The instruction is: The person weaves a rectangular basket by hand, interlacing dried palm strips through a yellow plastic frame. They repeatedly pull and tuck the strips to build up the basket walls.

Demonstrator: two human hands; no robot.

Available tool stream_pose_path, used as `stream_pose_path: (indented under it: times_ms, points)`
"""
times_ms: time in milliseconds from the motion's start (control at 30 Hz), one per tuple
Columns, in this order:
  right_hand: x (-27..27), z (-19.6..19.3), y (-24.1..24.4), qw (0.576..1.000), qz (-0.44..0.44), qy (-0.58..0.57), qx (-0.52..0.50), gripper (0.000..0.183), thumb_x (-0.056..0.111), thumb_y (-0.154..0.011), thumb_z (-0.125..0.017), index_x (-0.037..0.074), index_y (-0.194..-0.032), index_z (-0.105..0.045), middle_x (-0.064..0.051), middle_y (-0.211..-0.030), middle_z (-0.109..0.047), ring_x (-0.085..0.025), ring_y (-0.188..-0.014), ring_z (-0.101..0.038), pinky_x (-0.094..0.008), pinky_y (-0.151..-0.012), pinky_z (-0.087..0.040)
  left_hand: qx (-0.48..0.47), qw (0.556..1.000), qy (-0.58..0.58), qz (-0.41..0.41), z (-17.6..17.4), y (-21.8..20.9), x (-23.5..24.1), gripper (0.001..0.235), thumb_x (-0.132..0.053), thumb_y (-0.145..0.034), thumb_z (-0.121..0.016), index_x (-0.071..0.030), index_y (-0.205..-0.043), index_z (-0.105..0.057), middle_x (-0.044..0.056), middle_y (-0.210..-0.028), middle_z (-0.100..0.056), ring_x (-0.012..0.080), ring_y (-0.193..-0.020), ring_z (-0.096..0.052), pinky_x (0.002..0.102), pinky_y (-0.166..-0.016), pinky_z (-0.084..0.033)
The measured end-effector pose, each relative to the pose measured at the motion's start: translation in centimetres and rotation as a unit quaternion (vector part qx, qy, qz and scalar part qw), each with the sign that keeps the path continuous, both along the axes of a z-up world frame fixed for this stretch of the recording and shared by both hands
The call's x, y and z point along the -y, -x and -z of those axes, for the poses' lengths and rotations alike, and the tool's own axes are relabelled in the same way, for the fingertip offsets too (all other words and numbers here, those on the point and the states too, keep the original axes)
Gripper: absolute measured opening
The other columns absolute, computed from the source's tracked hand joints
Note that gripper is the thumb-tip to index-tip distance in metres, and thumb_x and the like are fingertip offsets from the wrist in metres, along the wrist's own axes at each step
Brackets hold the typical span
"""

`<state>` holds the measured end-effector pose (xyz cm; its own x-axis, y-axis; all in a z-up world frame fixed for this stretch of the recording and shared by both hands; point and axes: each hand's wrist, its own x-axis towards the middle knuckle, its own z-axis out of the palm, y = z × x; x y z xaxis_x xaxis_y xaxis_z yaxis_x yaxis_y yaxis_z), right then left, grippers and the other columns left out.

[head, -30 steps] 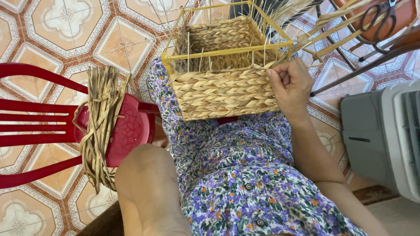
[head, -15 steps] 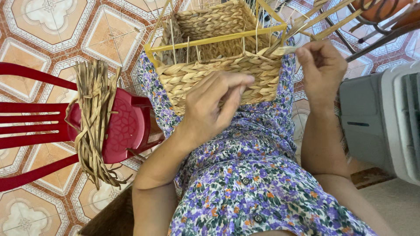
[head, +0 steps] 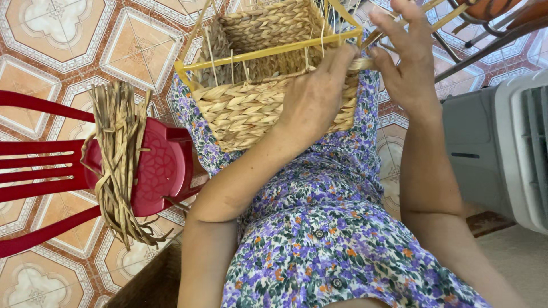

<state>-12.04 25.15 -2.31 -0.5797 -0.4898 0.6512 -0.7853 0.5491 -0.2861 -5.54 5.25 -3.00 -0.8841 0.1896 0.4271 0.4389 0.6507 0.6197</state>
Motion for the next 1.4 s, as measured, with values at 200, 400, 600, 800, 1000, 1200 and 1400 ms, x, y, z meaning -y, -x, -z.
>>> stream_pose_path:
  times_ms: [200,400,600,800,1000,1200,1400]
  points:
    - [-2.5,2.0,1.0,0.983,0.007,0.022,0.184,0.01,0.007,-0.101,-0.077,0.003,-0.109,-0.074,-0.011,-0.114,-0.072,-0.03,-0.11,-0.068,-0.039,-0.098,-0.049,0.004,1.0,0.012,0.001,-0.1,2.0,-1.0,0.031,-0.002,-0.096,-0.058,-0.011,-0.119,-0.039,0.017,-0.111,-0.07,0.0401,-0.078,-0.073,0.052,-0.059,-0.055]
    - [-3.1,2.5,-1.5,0.979,0.061,0.129,0.146,0.007,0.004,-0.108,-0.069,0.0,-0.112,-0.073,-0.012,-0.112,-0.069,-0.025,-0.108,-0.066,-0.036,-0.095,-0.052,0.031,0.999,-0.027,0.021,0.1,2.5,-1.1,0.026,0.001,-0.098,-0.055,-0.011,-0.113,-0.039,0.016,-0.099,-0.072,0.0401,-0.077,-0.073,0.054,-0.06,-0.054]
    - [-1.7,1.5,-3.9,0.957,0.024,0.188,0.221,0.013,0.005,-0.105,-0.071,0.001,-0.118,-0.07,-0.009,-0.112,-0.067,-0.014,-0.103,-0.065,-0.029,-0.087,-0.053,0.048,0.998,-0.033,0.024,0.2,2.8,-1.1,0.032,-0.001,-0.093,-0.062,-0.01,-0.113,-0.039,0.016,-0.083,-0.07,0.0409,-0.076,-0.072,0.055,-0.064,-0.053]
    - [-2.0,-0.7,-3.9,0.975,0.025,0.076,0.209,0.015,0.0,-0.102,-0.077,0.001,-0.117,-0.074,-0.01,-0.102,-0.071,-0.018,-0.094,-0.066,-0.032,-0.082,-0.05,0.045,0.995,-0.08,0.043,0.4,3.5,-0.9,0.031,0.002,-0.09,-0.06,-0.01,-0.112,-0.043,0.013,-0.081,-0.071,0.035,-0.075,-0.075,0.05,-0.067,-0.057]
    - [-1.1,-0.8,1.5,0.997,-0.017,-0.013,0.072,0.01,-0.002,-0.094,-0.082,0.001,-0.099,-0.074,-0.011,-0.089,-0.069,-0.028,-0.085,-0.064,-0.042,-0.078,-0.046,0.081,0.996,0.011,-0.016,0.4,3.5,-2.0,0.027,-0.02,-0.097,-0.065,-0.01,-0.112,-0.045,0.011,-0.076,-0.071,0.0345,-0.067,-0.073,0.05,-0.057,-0.055]
    - [0.9,1.8,1.3,0.997,0.033,0.032,0.068,0.018,-0.005,-0.091,-0.075,-0.001,-0.107,-0.069,-0.017,-0.102,-0.066,-0.033,-0.098,-0.064,-0.042,-0.085,-0.048,-0.073,0.987,0.059,-0.131,0.8,3.4,-4.2,0.028,-0.013,-0.094,-0.064,-0.01,-0.115,-0.046,0.009,-0.088,-0.071,0.029,-0.06,-0.07,0.042,-0.044,-0.051]
    - [1.5,5.6,-2.7,0.948,0.085,0.252,0.172,0.007,0.004,-0.111,-0.068,0.002,-0.116,-0.072,-0.006,-0.114,-0.069,-0.018,-0.101,-0.063,-0.03,-0.094,-0.05,-0.072,0.99,-0.009,-0.119,-0.3,4.0,-0.7,0.023,-0.017,-0.097,-0.067,-0.015,-0.107,-0.046,0.002,-0.078,-0.064,0.0181,-0.055,-0.063,0.036,-0.042,-0.044]
